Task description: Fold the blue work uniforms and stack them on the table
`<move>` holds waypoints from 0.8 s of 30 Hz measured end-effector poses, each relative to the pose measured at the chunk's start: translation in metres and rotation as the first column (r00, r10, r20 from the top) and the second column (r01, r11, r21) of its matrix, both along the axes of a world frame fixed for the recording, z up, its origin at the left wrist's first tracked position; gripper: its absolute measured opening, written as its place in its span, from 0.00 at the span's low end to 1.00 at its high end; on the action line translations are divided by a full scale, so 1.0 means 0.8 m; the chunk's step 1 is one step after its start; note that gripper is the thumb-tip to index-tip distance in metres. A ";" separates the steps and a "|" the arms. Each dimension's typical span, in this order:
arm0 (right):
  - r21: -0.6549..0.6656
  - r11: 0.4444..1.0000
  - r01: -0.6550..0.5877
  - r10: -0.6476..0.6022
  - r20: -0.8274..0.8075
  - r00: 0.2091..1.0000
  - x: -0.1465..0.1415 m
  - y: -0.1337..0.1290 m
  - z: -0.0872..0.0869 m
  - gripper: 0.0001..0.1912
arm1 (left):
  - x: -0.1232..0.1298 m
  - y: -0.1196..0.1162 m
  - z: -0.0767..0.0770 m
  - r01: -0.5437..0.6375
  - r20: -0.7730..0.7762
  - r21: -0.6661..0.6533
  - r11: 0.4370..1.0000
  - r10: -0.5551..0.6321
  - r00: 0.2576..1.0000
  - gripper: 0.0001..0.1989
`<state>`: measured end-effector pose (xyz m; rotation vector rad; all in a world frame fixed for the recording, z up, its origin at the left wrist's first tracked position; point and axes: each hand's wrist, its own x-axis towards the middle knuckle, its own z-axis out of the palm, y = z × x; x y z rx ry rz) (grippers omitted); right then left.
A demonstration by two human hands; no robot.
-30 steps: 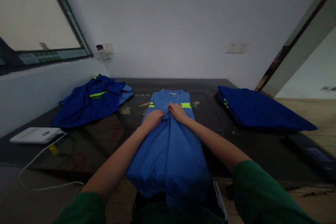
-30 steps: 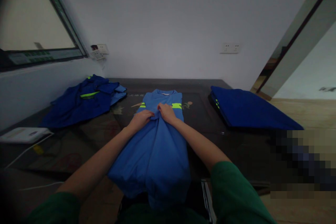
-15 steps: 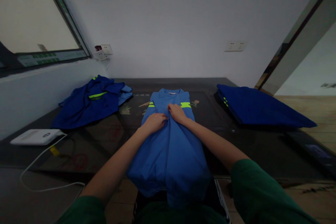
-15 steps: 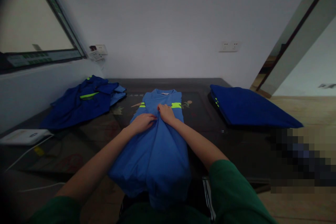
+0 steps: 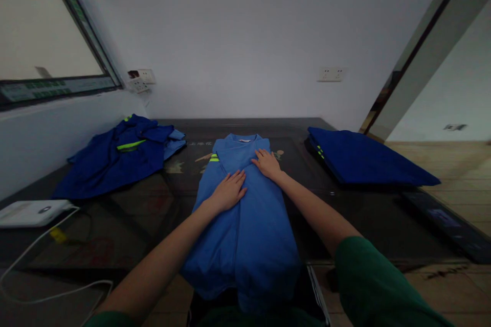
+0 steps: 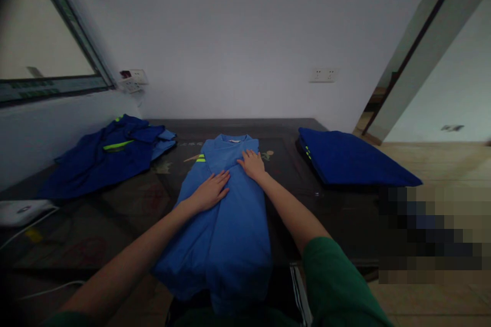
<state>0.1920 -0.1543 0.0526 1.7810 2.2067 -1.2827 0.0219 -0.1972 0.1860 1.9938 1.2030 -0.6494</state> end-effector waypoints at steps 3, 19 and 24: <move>-0.136 0.991 0.009 -0.005 0.030 1.000 0.014 -0.001 -0.016 0.30 | 0.000 0.000 0.003 0.008 0.000 -0.002 1.000 -0.008 1.000 0.26; -0.149 0.989 -0.025 0.023 -0.011 1.000 0.004 0.011 -0.024 0.30 | 0.018 0.019 -0.041 -0.052 0.016 -0.018 0.998 0.053 0.998 0.29; -0.176 0.984 -0.032 0.035 0.014 0.999 0.006 0.005 -0.025 0.32 | 0.015 0.016 -0.037 -0.055 -0.008 -0.037 0.998 0.054 0.998 0.30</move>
